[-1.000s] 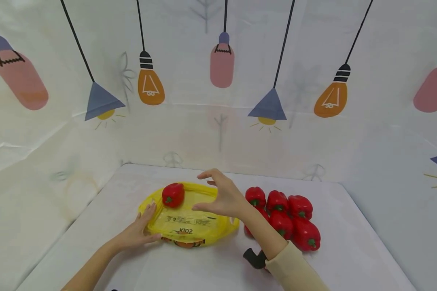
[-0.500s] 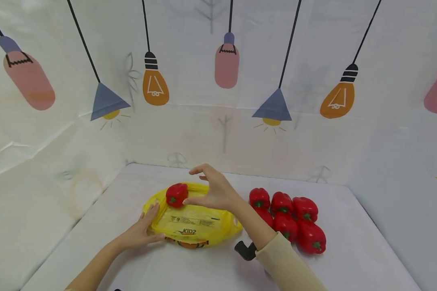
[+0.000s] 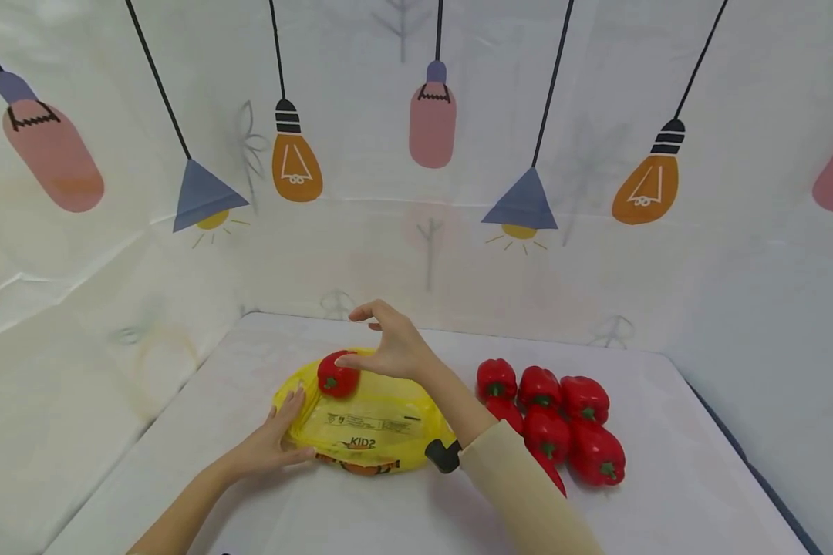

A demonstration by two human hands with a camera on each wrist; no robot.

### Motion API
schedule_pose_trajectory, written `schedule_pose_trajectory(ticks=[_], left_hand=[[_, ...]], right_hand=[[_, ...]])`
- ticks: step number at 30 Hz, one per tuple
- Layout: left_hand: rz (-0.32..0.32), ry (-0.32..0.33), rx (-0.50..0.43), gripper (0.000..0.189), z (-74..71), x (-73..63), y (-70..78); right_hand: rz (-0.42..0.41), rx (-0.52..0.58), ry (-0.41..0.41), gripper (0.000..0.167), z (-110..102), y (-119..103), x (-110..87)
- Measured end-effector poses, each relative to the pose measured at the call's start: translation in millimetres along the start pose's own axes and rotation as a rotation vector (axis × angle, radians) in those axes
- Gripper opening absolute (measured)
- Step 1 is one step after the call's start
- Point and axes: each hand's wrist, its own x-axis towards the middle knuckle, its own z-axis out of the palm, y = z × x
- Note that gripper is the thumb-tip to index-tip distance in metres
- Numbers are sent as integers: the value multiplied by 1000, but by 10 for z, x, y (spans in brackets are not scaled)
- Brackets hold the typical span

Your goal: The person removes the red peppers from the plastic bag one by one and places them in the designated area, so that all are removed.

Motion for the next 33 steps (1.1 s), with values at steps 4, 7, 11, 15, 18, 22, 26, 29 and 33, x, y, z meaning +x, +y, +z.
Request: schedule_pose_trajectory(ticks=[4, 7, 11, 15, 18, 22, 26, 29, 33], left_hand=[[7, -2, -6, 107, -7, -11, 0], [11, 0, -3, 107, 1, -11, 0], [9, -4, -5, 107, 13, -5, -7], [4, -4, -4, 107, 16, -2, -8], [-5, -2, 0, 107, 18, -4, -13], [-15, -12, 0, 108, 25, -6, -13], [-12, -17, -11, 108, 35, -5, 3], [-9, -12, -15, 107, 32, -9, 16], [-7, -6, -8, 107, 23, -15, 27]], right_hand=[[50, 25, -1, 58, 19, 25, 63], [50, 17, -8, 58, 35, 54, 102], [44, 4, -17, 56, 57, 92, 168], [58, -19, -14, 53, 89, 131, 244], [85, -54, -16, 53, 130, 180, 292], [139, -98, -12, 51, 201, 270, 327], [202, -147, 7, 49, 293, 395, 332], [252, -183, -18, 50, 382, 485, 322], [324, -204, -114, 57, 510, 567, 296]])
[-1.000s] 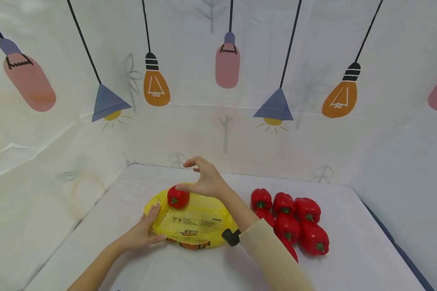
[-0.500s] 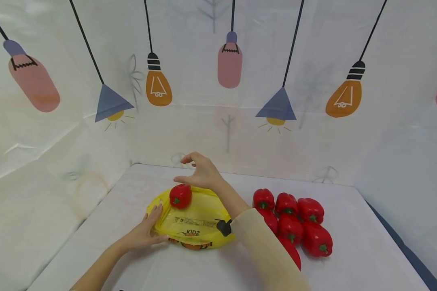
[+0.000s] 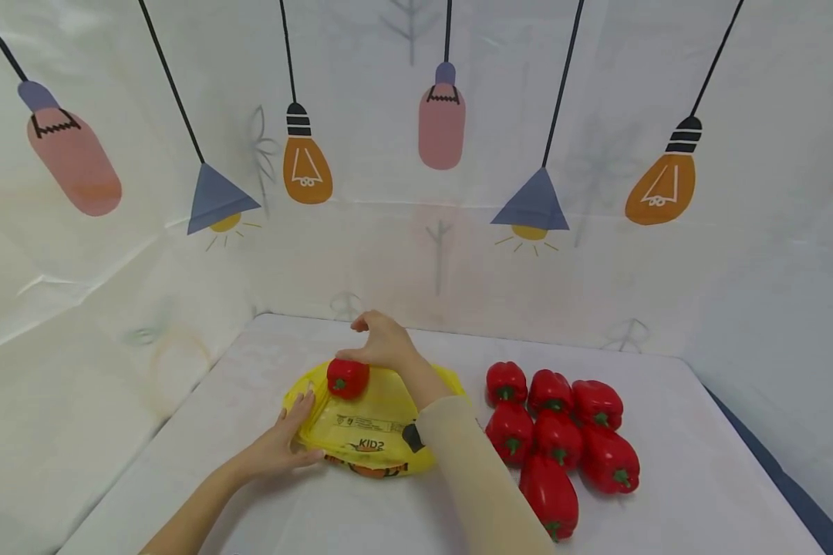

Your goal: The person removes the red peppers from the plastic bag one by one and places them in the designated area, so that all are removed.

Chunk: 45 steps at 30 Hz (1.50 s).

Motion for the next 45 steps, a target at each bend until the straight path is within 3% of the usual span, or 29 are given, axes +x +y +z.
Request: schedule_pose_trajectory(ticks=[4, 17, 22, 32, 37, 45], left_hand=[[-9, -6, 1, 107, 8, -1, 10], [-28, -2, 14, 107, 38, 3, 11], [-14, -8, 10, 107, 63, 14, 8], [-3, 2, 8, 106, 92, 32, -5], [4, 8, 22, 106, 75, 22, -15], [-35, -2, 27, 107, 40, -11, -12]], right_hand=[[62, -14, -67, 62, 108, 18, -13], [204, -129, -165, 77, 337, -44, -18], [247, -137, -210, 74, 435, -30, -58], [326, -29, -188, 61, 530, 8, -108], [350, 58, -209, 67, 547, 11, -107], [323, 42, -146, 85, 558, 8, -84]])
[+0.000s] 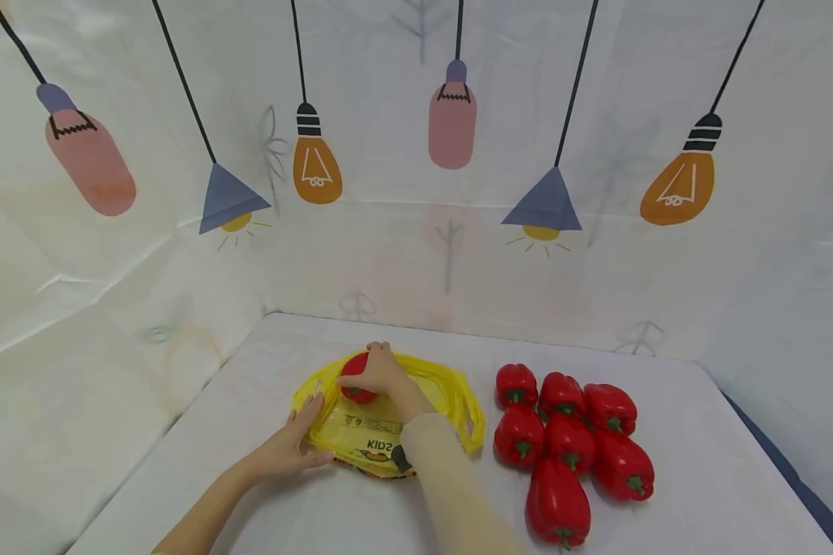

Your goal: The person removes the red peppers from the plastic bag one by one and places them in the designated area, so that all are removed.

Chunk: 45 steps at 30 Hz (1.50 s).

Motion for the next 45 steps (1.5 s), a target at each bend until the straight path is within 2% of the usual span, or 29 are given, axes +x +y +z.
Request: schedule_pose_trajectory(ticks=[5, 9, 13, 21, 29, 34, 38, 45], left_hand=[[-12, 3, -1, 107, -11, -6, 11], [-12, -1, -8, 107, -7, -10, 11], [-1, 1, -5, 107, 3, -18, 2], [-6, 5, 0, 108, 14, -11, -10], [-9, 5, 4, 108, 22, -1, 1], [-9, 8, 9, 108, 12, -12, 9], [-11, 6, 9, 108, 9, -10, 2], [-11, 0, 3, 108, 17, 4, -30]], right_hand=[[-51, 89, 107, 83, -112, -21, 4], [-94, 212, 164, 79, -263, -86, -29], [-138, 266, 220, 78, -405, -169, -71], [-309, 213, 303, 84, -581, -292, -168], [-590, 189, 363, 87, -767, -383, -298], [-731, 154, 382, 88, -882, -419, -394], [-797, 144, 387, 89, -948, -447, -473], [-854, 119, 375, 90, -1004, -456, -578]])
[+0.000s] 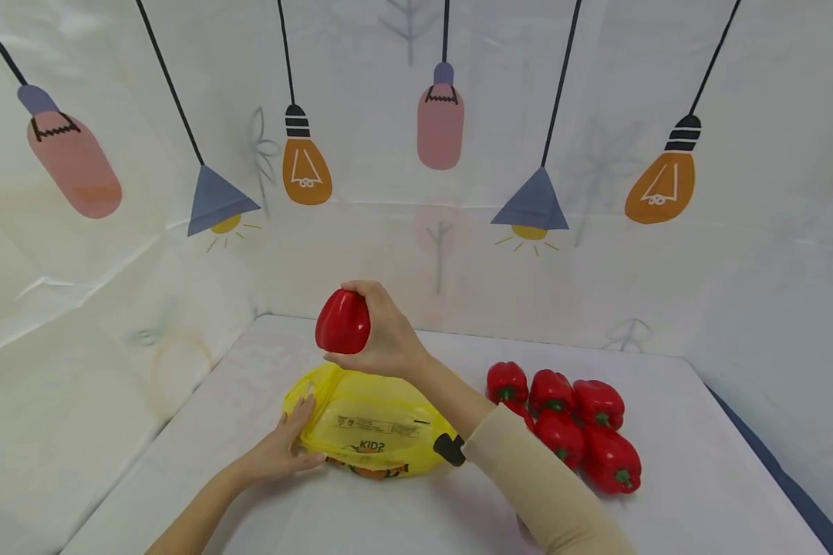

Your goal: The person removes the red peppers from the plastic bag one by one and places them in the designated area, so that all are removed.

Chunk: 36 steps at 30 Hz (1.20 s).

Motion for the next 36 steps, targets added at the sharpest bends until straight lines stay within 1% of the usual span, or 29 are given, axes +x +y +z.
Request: schedule_pose_trajectory(ticks=[5, 8, 20, 24, 27, 30, 36], left_hand=[[-16, -10, -9, 108, 5, -2, -1], [-19, -12, -4, 108, 12, -3, 1], [19, 5, 10, 108, 15, -14, 8], [37, 5, 18, 107, 9, -15, 11], [34, 3, 20, 107, 5, -19, 13], [29, 2, 15, 107, 2, -20, 15], [12, -2, 24, 107, 18, -12, -16]], right_hand=[[-12, -2, 1, 91, -68, -34, -61], [0, -6, 2, 91, -124, -39, -107], [31, -38, 16, 91, -364, -26, -318], [58, -31, 29, 91, -435, -22, -392], [83, -31, 40, 93, -481, -39, -434], [98, -37, 51, 94, -529, -106, -464], [102, -57, 55, 87, -675, -358, -494]])
